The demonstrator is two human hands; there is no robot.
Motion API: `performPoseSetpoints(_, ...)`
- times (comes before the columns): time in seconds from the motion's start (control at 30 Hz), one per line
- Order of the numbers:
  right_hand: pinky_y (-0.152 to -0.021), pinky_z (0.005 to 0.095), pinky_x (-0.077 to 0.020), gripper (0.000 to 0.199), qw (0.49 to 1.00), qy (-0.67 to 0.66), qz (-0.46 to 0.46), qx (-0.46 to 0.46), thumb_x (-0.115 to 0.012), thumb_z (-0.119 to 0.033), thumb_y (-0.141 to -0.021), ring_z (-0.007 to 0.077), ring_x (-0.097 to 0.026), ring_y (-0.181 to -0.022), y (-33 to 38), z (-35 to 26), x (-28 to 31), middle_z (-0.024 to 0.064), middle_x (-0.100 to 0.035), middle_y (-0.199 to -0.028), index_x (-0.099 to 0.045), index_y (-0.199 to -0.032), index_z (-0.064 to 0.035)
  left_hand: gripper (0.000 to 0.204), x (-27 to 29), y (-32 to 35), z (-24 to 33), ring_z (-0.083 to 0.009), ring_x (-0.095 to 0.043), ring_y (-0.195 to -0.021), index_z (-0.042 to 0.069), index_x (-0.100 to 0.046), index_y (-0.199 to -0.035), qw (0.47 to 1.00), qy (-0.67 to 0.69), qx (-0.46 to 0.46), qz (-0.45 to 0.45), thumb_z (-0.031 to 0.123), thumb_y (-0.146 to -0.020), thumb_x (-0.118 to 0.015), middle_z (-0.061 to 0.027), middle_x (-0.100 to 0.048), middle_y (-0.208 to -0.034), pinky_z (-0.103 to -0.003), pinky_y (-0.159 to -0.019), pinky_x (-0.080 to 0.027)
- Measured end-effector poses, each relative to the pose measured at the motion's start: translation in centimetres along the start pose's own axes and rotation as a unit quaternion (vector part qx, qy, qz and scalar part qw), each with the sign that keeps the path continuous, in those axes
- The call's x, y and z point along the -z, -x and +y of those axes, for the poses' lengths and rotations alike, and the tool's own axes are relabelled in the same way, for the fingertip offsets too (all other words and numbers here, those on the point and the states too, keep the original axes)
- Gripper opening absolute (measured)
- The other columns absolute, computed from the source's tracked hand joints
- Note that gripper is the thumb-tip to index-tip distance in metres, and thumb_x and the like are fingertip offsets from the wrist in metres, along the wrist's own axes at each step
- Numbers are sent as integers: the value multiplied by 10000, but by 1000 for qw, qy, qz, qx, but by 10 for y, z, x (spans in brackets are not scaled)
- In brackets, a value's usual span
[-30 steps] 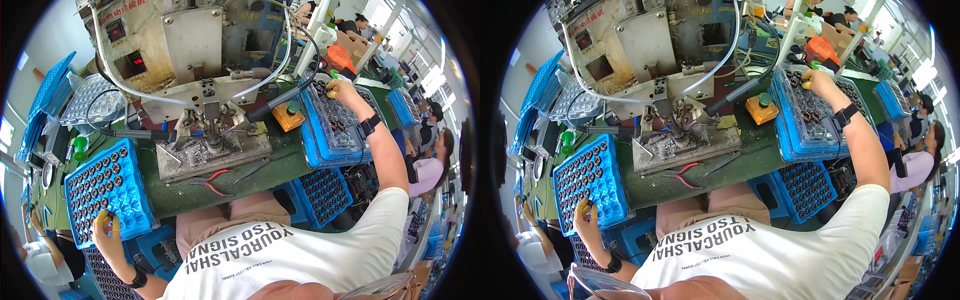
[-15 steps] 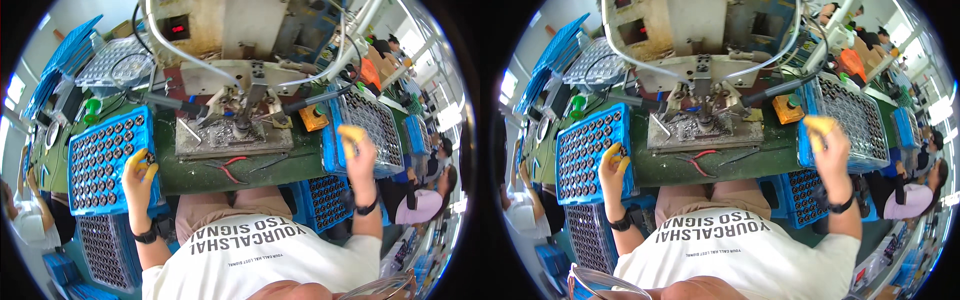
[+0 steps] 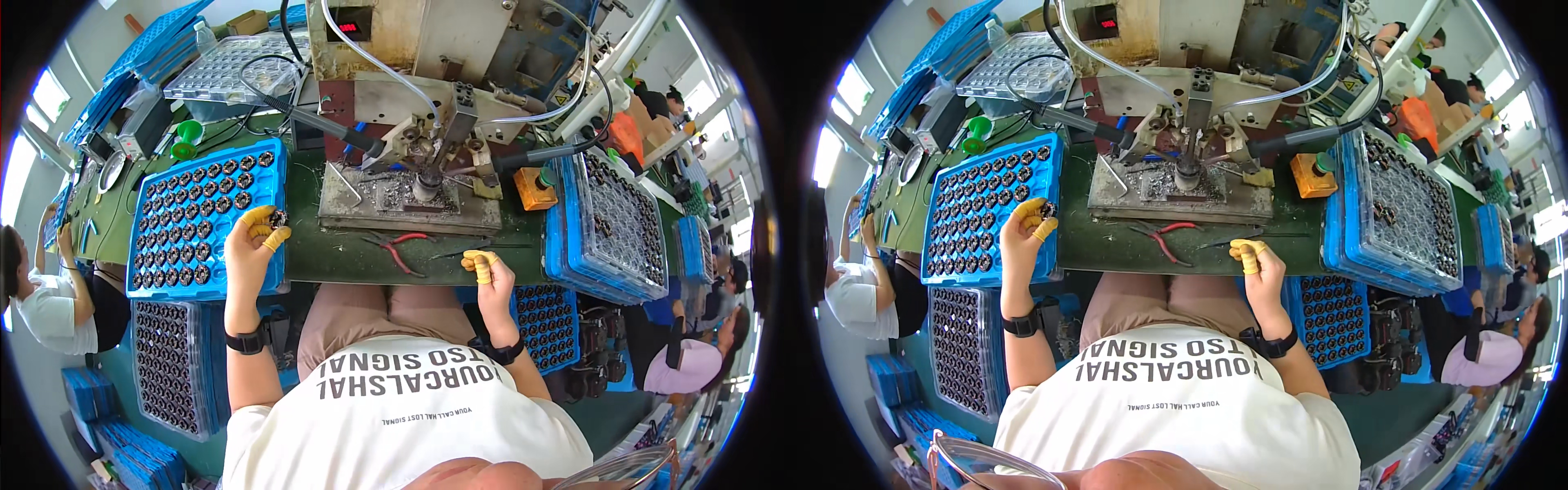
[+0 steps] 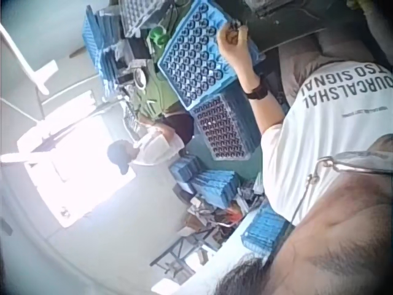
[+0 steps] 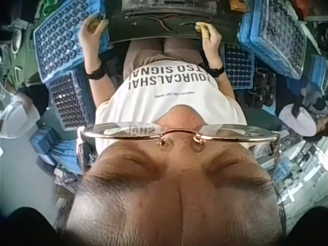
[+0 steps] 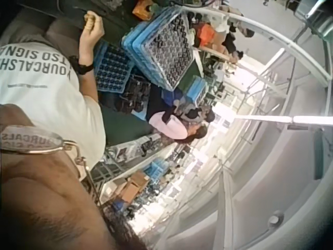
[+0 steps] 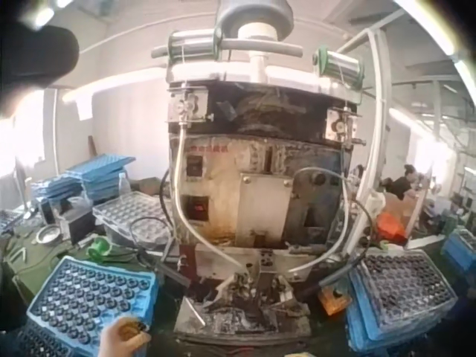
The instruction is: Manually placing small electronic components into a machine for assembly or testing on a factory floor.
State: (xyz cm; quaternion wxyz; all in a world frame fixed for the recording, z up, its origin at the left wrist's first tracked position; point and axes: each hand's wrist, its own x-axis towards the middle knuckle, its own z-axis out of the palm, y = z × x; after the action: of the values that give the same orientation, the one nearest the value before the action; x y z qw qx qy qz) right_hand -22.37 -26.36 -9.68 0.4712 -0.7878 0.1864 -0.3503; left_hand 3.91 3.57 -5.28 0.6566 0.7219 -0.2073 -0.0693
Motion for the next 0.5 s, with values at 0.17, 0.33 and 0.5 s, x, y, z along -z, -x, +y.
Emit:
performPoseSetpoints(0.17, -717, 284, -552, 262, 1000, -27, 11, -12, -572, -170, -1017, 182, -706, -774, 0, 1, -1, 126, -707, -852, -679, -982, 66, 420, 0, -1, -2, -97, -617, -871, -61, -609, -1207, 1000, -4, 2, -17, -93, -810, -743, -57, -652, -1018, -232, -817, -540)
performPoseSetpoints(0.33, -691, 291, -544, 232, 1000, 22, 2, 6, -581, -160, -1006, 206, -704, -756, 0, -1, -3, 128, -704, -842, -689, -971, 43, 423, -2, 0, 1, -91, -626, -817, -37, -629, -1184, 1000, 0, -6, -15, -37, -794, -792, -49, -657, -973, -223, -749, -534)
performPoseSetpoints(0.5, -722, 280, -542, 277, 998, 65, -18, 20, -560, -181, -1027, 163, -682, -776, -2, 1, -1, 103, -688, -858, -672, -980, 68, 403, -3, -1, 2, -87, -621, -809, -35, -644, -1160, 1000, 11, 1, -6, -31, -787, -799, -45, -651, -975, -217, -741, -529)
